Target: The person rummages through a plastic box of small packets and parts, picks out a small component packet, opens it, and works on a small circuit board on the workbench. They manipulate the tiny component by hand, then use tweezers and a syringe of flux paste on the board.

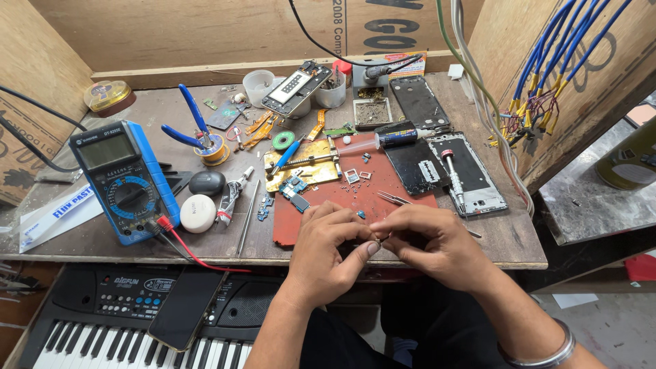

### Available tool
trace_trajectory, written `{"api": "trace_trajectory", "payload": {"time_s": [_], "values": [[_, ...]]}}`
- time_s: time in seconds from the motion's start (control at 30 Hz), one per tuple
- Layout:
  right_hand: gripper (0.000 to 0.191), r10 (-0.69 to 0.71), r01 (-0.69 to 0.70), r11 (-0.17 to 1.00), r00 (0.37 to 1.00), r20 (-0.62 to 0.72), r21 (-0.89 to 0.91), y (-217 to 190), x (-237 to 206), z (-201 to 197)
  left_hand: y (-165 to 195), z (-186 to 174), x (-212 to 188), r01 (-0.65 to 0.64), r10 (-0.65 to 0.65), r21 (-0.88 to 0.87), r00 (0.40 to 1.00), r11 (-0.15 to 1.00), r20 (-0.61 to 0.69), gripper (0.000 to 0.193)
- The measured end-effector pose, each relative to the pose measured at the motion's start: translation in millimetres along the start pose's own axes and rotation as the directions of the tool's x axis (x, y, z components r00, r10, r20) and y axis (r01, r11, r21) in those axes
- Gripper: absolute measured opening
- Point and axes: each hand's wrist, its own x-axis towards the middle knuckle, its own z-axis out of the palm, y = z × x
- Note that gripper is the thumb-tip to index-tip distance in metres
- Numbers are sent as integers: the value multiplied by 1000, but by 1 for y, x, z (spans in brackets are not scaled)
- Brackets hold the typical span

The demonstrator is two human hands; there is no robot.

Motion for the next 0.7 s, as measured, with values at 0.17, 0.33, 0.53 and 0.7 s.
{"api": "trace_trajectory", "payload": {"time_s": [0.17,0.33,0.53,0.7], "values": [[24,-67,68,994,998,7,-84,-2,3,-2,0,-1,1,-17,17,-7,999,1000,-29,15],[14,-25,22,999,998,-66,-47,3,0,2,2,0,-1,-20,18,-23,997,1000,-72,13],[13,70,-74,997,986,-152,-23,8,-2,4,3,3,-1,-22,19,-22,991,1000,-135,8],[15,48,-52,998,985,-164,-21,10,-2,3,3,4,-1,-14,13,-5,989,1000,-149,8]]}}
